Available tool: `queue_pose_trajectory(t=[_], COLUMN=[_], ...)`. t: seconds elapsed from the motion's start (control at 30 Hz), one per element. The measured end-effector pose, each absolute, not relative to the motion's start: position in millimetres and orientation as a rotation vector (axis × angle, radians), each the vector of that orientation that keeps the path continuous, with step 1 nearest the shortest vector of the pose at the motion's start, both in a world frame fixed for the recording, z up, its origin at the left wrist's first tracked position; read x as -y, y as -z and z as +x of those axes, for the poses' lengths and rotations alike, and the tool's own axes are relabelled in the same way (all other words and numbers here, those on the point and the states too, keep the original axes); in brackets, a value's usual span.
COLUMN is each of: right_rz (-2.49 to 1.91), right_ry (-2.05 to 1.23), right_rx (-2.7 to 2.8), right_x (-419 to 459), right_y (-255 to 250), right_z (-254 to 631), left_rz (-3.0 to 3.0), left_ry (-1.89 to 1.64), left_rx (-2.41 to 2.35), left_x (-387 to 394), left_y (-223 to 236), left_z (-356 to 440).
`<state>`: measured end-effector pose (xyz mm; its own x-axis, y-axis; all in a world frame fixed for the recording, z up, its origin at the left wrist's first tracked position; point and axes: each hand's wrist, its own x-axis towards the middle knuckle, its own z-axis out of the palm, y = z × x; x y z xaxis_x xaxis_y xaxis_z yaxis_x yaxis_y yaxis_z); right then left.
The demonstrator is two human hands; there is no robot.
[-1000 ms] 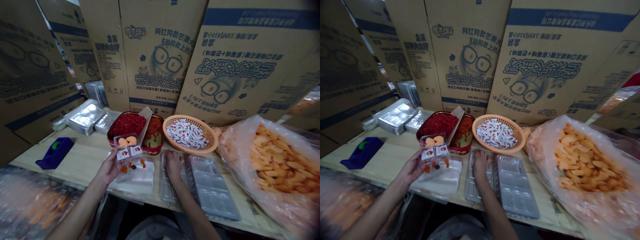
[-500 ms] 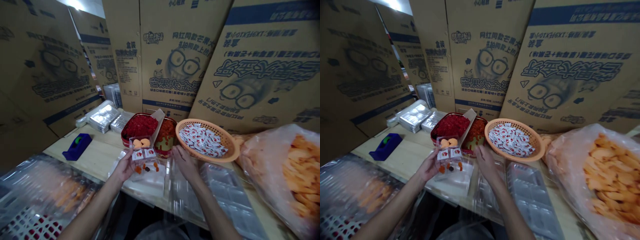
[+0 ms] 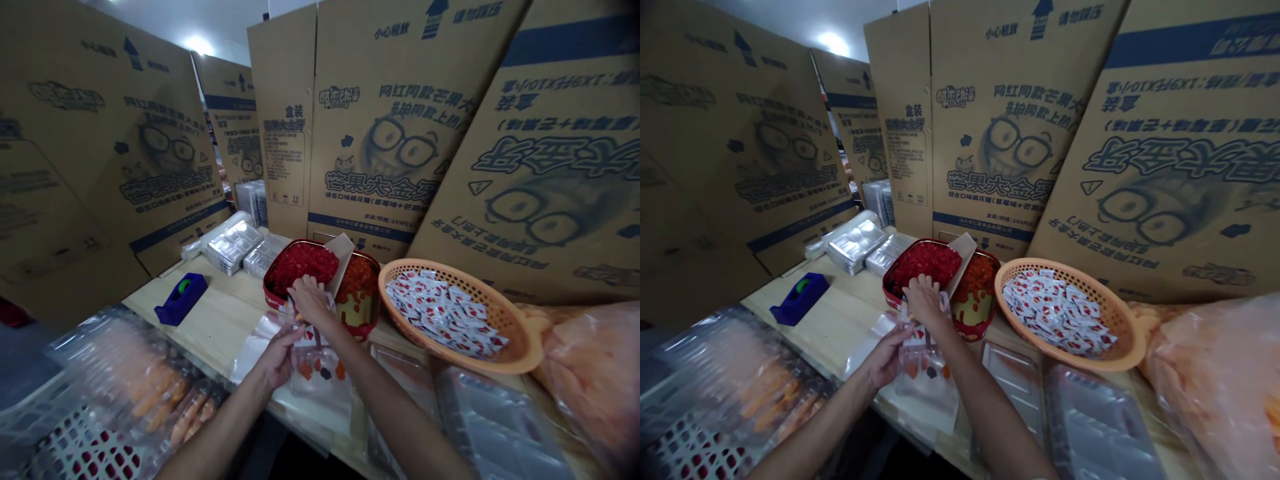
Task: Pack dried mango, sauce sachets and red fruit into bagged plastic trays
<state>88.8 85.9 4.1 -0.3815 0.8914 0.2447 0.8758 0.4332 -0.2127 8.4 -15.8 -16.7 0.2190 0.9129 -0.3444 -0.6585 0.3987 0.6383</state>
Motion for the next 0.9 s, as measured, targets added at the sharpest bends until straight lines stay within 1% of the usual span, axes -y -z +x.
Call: queue_pose_trajectory(t=[0.17, 0.27, 0.3, 0.33, 0.4, 0.47, 0.5, 0.53, 0.63, 0.7, 0.8, 0.9], right_rz=[-1.545, -1.574, -1.576, -1.551, -1.406, -1.172, -1.079, -1.023, -1.005, -1.009, -1.006, -1.014], right_ry=[-0.090, -0.192, -0.312, -0.504, -1.066, -1.608, -1.771, -1.852, -1.873, -1.881, -1.811, -1.711], right_rx=[2.328, 2.091, 1.945, 1.781, 1.439, 1.104, 0.956, 0.836, 0.608, 0.514, 0.416, 0.375], right_x=[-81, -66, -58, -49, -29, -8, 2, 11, 29, 35, 39, 45], right_y=[-9, -18, -21, -22, -23, -23, -23, -22, -19, -17, -16, -19], right_z=[96, 124, 136, 149, 172, 189, 195, 200, 211, 221, 239, 257], left_rz=[0.376, 0.372, 0.372, 0.372, 0.377, 0.411, 0.438, 0.469, 0.550, 0.652, 1.098, 1.511], left_ry=[-1.151, -1.141, -1.134, -1.124, -1.086, -1.029, -0.996, -0.967, -0.935, -0.990, -1.102, -1.038], left_rx=[-0.775, -0.783, -0.789, -0.792, -0.782, -0.741, -0.718, -0.698, -0.723, -0.812, -0.958, -0.989], left_x=[17, 20, 20, 21, 21, 22, 23, 25, 28, 26, 18, 10], left_y=[20, 11, 6, 1, -9, -19, -24, -27, -31, -26, -7, 19], left_z=[3, -6, -8, -9, -8, 1, 8, 15, 36, 42, 34, 17])
